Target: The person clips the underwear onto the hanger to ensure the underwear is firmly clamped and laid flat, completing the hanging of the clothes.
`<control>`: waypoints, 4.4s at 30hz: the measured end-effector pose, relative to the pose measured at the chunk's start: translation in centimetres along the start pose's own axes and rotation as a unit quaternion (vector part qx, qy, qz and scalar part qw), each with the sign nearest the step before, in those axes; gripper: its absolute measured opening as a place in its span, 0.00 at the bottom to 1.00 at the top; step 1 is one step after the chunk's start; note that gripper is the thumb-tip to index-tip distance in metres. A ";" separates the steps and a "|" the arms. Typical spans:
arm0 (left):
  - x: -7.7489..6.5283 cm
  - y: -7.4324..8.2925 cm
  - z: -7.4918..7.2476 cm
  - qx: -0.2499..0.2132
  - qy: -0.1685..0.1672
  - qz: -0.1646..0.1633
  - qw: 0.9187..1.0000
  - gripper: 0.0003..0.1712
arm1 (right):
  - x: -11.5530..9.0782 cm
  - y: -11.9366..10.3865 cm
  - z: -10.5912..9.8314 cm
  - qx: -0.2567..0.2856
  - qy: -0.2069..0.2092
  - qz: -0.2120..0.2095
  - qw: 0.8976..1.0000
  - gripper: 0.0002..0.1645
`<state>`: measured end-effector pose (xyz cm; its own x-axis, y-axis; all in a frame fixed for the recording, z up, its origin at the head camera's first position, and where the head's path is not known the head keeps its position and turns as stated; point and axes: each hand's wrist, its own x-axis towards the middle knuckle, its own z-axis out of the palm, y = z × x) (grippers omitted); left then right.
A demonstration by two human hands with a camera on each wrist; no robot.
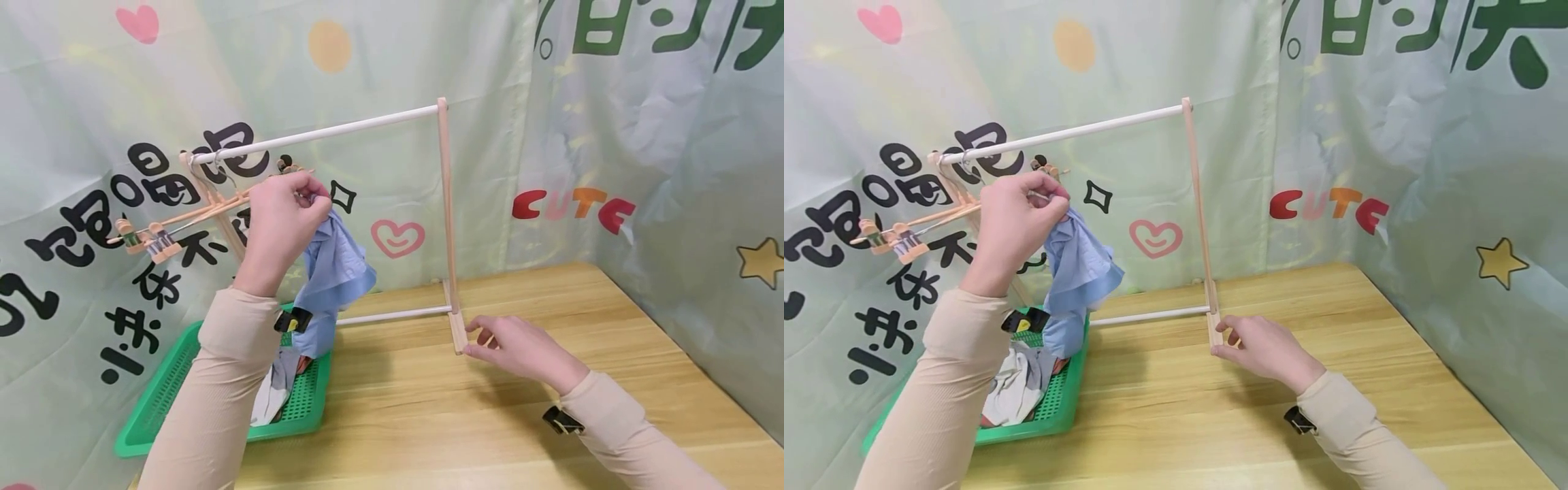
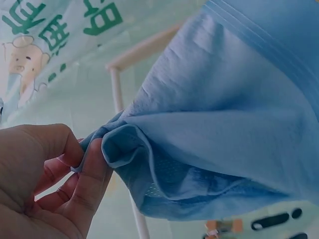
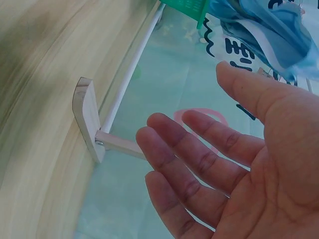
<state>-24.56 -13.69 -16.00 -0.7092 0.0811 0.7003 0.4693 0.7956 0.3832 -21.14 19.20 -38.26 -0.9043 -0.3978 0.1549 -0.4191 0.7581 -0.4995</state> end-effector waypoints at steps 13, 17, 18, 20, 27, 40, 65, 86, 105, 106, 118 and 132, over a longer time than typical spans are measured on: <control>1.1 4.4 2.0 -0.074 0.010 0.019 0.997 0.11 | -0.7 0.5 -1.4 -0.008 0.015 0.018 1.000 0.27; 0.2 4.2 3.2 -0.081 -0.012 0.022 0.996 0.09 | -0.9 0.9 -1.8 -0.008 0.018 0.021 1.000 0.26; -0.2 3.9 3.7 -0.080 -0.028 0.021 0.996 0.09 | -0.9 1.0 -1.8 -0.009 0.019 0.022 1.000 0.26; -1.3 2.9 5.2 -0.070 -0.075 0.018 0.995 0.09 | -1.1 1.3 -1.8 -0.011 0.019 0.023 0.999 0.25; -7.6 -2.0 11.7 0.041 -0.252 0.042 0.966 0.10 | -1.4 2.4 -1.3 -0.032 0.009 0.015 0.999 0.22; -17.6 -5.4 15.6 0.111 -0.416 0.074 0.899 0.11 | 0.0 3.8 1.3 -0.080 -0.038 0.016 0.996 0.21; -18.6 -6.1 15.0 0.130 -0.348 0.016 0.928 0.08 | -0.5 5.8 -3.8 0.003 -0.074 0.028 0.997 0.25; -19.0 -5.3 19.1 0.177 -0.350 0.079 0.916 0.10 | -0.5 7.8 -1.5 -0.058 -0.089 0.035 0.994 0.21; -20.1 -5.9 18.9 0.268 -0.390 -0.003 0.881 0.19 | -1.5 8.1 -1.0 -0.054 -0.134 0.023 0.989 0.10; -20.2 -5.9 19.0 0.275 -0.392 -0.006 0.878 0.19 | -1.6 8.1 -1.5 -0.035 -0.132 0.022 0.990 0.09; -20.3 -6.2 18.7 0.315 -0.354 -0.020 0.881 0.10 | -2.8 8.6 -4.9 0.051 -0.099 -0.048 0.993 0.03; -16.6 -5.6 15.2 0.224 -0.249 0.018 0.942 0.05 | -3.3 8.5 -6.6 0.092 -0.049 -0.031 0.994 0.10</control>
<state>-23.42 -10.39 -38.90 -0.9081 0.2966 0.2956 0.3084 0.9512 -0.0070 -22.28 30.42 -37.38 -0.8611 -0.4963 0.1100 -0.4433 0.6271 -0.6405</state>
